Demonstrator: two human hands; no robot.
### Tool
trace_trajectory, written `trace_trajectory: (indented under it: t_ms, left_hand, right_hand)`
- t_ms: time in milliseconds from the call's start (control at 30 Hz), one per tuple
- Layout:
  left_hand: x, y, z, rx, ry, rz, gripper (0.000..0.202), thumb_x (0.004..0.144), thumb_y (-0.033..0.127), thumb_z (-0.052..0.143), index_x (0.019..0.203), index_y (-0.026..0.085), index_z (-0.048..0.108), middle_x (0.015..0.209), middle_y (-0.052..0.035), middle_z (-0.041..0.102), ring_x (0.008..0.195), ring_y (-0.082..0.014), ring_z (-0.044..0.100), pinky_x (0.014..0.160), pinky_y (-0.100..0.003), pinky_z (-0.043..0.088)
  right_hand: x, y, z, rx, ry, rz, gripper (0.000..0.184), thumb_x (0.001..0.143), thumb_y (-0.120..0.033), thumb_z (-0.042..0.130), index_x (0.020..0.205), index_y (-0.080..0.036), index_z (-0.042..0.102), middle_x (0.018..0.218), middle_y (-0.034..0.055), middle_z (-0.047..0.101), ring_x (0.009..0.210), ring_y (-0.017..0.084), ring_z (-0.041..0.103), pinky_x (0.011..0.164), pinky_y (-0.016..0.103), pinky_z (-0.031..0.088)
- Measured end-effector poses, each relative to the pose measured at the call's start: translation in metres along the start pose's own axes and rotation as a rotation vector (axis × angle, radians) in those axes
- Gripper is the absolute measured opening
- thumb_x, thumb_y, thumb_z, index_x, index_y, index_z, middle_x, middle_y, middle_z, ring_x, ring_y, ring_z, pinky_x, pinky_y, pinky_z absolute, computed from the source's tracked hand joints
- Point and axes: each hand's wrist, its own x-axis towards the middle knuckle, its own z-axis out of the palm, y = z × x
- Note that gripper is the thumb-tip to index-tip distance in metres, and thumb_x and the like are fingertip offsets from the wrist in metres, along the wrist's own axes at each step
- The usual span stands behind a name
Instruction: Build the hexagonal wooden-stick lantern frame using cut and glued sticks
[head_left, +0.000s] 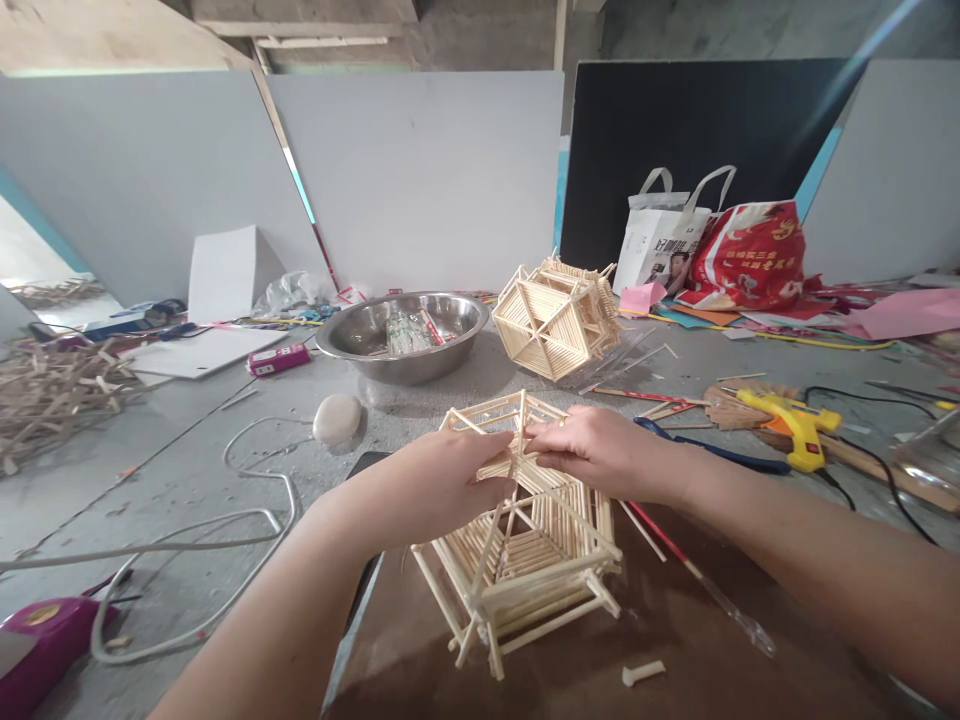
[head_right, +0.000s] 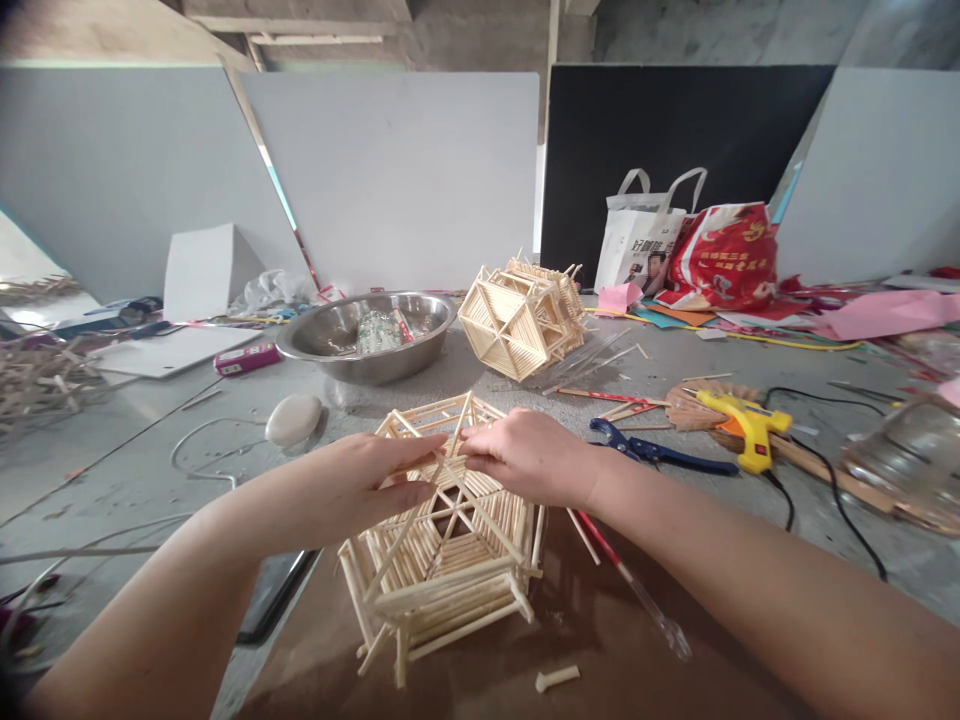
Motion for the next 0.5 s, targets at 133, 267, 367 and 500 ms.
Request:
trace_trajectory:
  t_ms: [133,267,367,500]
  left_hand:
    - [0.0,-0.0004,0.0004,0.008,-0.005,-0.013,0.017,0.079,0.025,0.036,0.085,0.02,0.051,0.068,0.0017,0.053,0.058,-0.0112,0.045,0.051,-0.022,0.031]
    - [0.0002,-0.0005,0.0007,0.009,-0.018,-0.012,0.017,0.079,0.026,0.034,0.085,0.02,0.05,0.068,0.0012,0.053,0.058,-0.0116,0.045,0.052,-0.023,0.031]
    - [0.0001,-0.0005,0.0005,0.009,-0.02,-0.001,0.018,0.079,0.025,0.034,0.087,0.021,0.049,0.069,0.0015,0.053,0.059,-0.0115,0.045,0.052,-0.023,0.03]
    - [-0.0004,0.0006,-0.0002,0.006,-0.014,0.004,0.017,0.079,0.024,0.035,0.087,0.02,0.049,0.068,0.0018,0.052,0.058,-0.0112,0.045,0.051,-0.022,0.03]
  right_hand:
    - [-0.0002,-0.0001,0.0006,-0.021,0.009,0.001,0.03,0.087,-0.031,0.034,0.095,-0.024,0.061,0.098,0.0025,0.064,0.087,0.017,0.056,0.074,0.031,0.038]
    - [-0.0003,0.0001,0.0007,-0.04,0.01,0.002,0.031,0.087,-0.033,0.033,0.098,-0.024,0.06,0.098,0.0024,0.064,0.085,0.017,0.056,0.073,0.031,0.038]
    - [-0.0004,0.0004,0.0006,-0.049,0.011,0.004,0.031,0.087,-0.033,0.032,0.099,-0.024,0.06,0.098,0.0024,0.063,0.084,0.017,0.056,0.073,0.031,0.038]
    - [-0.0005,0.0005,0.0003,-0.033,0.001,0.002,0.03,0.087,-0.032,0.033,0.098,-0.024,0.06,0.094,0.0023,0.064,0.085,0.017,0.056,0.073,0.03,0.037]
